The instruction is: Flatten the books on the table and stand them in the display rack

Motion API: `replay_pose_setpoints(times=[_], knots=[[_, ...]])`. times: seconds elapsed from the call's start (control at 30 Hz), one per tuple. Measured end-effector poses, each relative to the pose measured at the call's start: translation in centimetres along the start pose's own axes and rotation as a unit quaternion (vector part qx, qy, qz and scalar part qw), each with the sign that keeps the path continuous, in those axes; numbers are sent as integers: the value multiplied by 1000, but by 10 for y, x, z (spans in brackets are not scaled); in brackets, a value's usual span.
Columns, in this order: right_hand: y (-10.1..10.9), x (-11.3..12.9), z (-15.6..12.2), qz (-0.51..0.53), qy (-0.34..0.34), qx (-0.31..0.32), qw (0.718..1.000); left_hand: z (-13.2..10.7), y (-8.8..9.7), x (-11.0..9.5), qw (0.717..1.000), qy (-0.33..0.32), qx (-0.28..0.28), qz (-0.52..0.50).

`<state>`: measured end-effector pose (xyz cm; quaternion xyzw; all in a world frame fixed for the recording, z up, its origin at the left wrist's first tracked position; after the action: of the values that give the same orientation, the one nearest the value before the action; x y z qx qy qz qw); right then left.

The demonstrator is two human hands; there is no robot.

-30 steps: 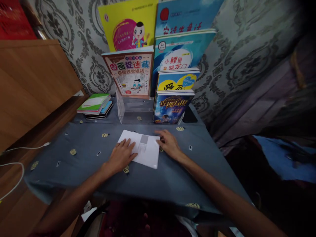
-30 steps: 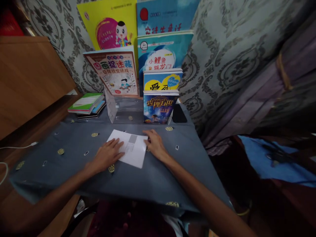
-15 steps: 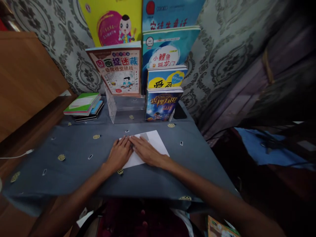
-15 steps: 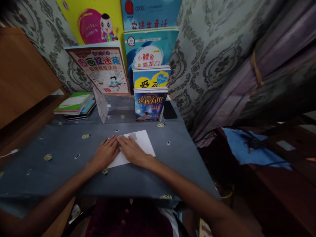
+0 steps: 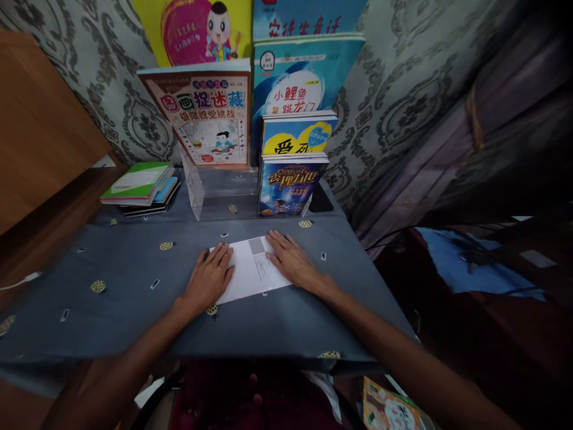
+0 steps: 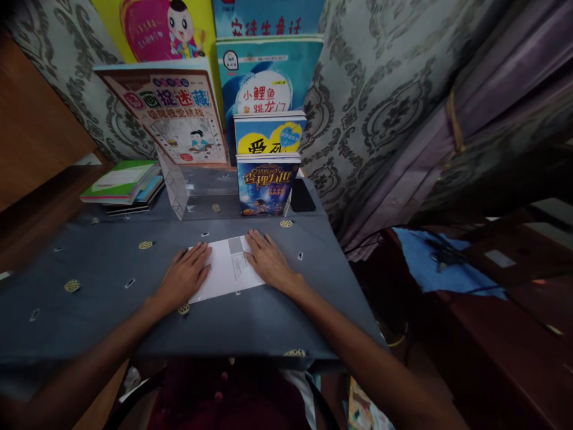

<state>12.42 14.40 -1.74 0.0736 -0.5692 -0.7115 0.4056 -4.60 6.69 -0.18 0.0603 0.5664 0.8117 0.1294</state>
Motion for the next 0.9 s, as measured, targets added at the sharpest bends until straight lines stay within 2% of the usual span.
replay_pose_setpoints(times=[0.27,0.43,0.6,0.73,0.9], knots=[[-4,2,1,-7,-5,5,1000,-8,11,6,998,51,-2,46],[-5,0,1,-6,-6,-1,1000,-2,3,1,999,26,12,22],[-5,0,1,1,-10,-2,1000,-3,1,10,999,10,40,-16],[-6,1,0,3,-6,-6,1000,-23,11,14,995,-31,63,-66],[-6,1,0,4,-12,-7,1000,-62,31,3,982,-108,88,-128]])
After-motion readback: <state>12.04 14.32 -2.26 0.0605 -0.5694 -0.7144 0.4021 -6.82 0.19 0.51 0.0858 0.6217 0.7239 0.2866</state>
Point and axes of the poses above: each hand's wrist, its own z-axis towards the middle knuckle, its own y-axis out of the back of the hand, x = y × z, the point moved 9 cm from there along z, towards the middle knuckle, and after that the axes turned 9 degrees about -x, right-handed, at the moved point
